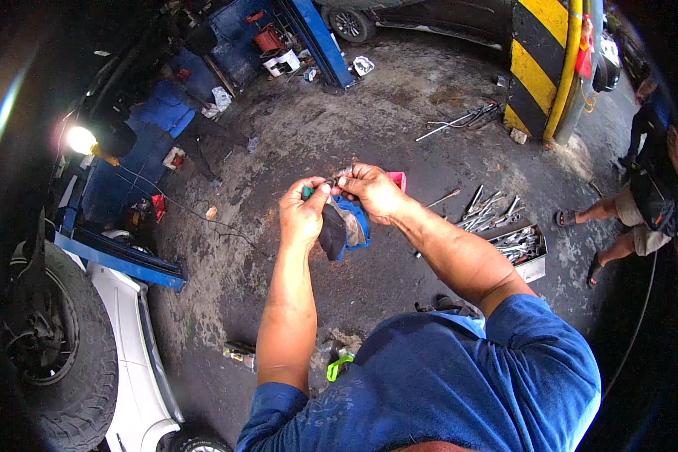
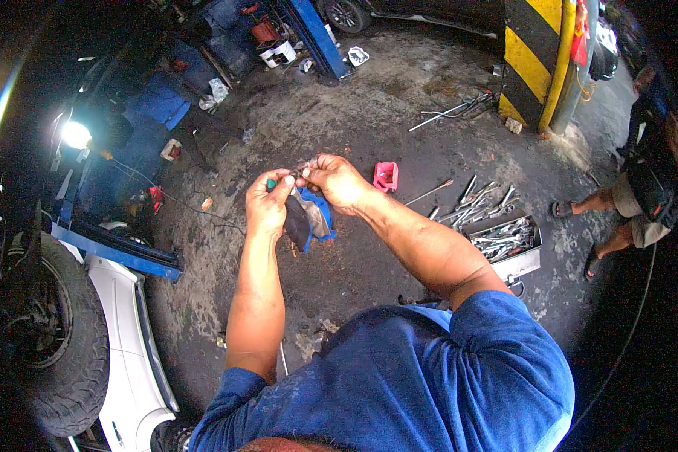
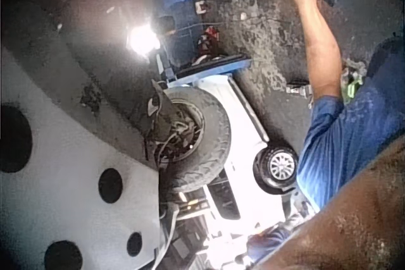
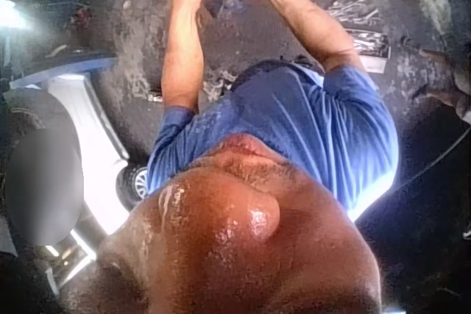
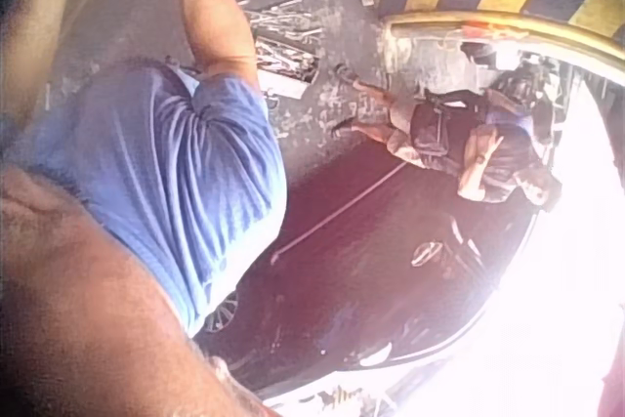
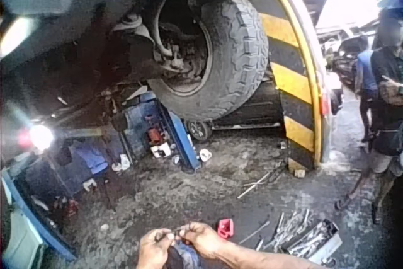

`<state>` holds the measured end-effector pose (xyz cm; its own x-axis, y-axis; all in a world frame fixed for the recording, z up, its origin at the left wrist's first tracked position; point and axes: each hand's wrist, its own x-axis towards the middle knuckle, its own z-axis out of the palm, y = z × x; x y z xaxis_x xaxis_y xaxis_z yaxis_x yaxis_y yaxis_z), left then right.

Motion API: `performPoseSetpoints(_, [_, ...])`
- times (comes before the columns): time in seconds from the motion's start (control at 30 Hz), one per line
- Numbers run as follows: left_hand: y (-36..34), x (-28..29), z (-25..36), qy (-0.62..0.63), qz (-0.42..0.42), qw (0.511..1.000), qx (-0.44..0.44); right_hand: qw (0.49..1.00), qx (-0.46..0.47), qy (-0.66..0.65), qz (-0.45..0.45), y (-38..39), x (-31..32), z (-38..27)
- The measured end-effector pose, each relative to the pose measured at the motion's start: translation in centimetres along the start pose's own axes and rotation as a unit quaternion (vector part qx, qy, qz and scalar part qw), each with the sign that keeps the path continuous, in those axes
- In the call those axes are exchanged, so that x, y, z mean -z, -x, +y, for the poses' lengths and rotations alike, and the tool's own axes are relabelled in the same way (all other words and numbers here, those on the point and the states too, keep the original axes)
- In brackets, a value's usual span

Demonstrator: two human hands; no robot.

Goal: Repairing the underside of a vehicle by cleaning components and tightening bolts with a socket wrench.

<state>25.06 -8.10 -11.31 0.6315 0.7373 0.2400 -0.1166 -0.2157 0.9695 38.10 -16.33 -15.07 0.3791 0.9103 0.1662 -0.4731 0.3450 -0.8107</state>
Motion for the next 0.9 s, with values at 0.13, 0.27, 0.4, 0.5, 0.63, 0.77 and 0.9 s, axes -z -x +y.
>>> performPoseSetpoints(0.13, [-0.8,0.1,0.3,-0.018,-0.013,0.999,-0.031,0.999,0.007,-0.035,0.012,-0.7,-1.6,-0.2])
performPoseSetpoints(0.27, [-0.7,-0.2,1.0,-0.199,0.032,0.976,-0.078,0.998,0.013,0.034,0.050,-0.2,-2.0,-0.5])
performPoseSetpoints(0.4, [-0.5,-0.1,1.8,-0.104,-0.003,0.995,-0.011,0.996,-0.021,-0.084,0.020,0.1,-1.8,-0.4])
performPoseSetpoints(0.5, [-0.8,1.0,3.3,-0.074,-0.011,0.997,-0.030,0.991,-0.037,-0.129,-0.005,-0.5,-2.9,-0.6])
performPoseSetpoints(0.63, [-1.8,1.7,6.9,-0.163,-0.008,0.986,-0.044,0.985,-0.033,-0.163,-0.046,-1.4,-4.9,-2.4])
performPoseSetpoints(0.77, [-3.1,2.2,12.1,-0.195,-0.007,0.977,-0.088,0.985,0.000,-0.152,-0.084,-3.7,-7.6,-5.4])
performPoseSetpoints(0.9, [-4.7,2.5,19.1,-0.293,0.046,0.934,-0.197,0.975,0.124,-0.120,-0.143,-6.0,-12.0,-10.6])
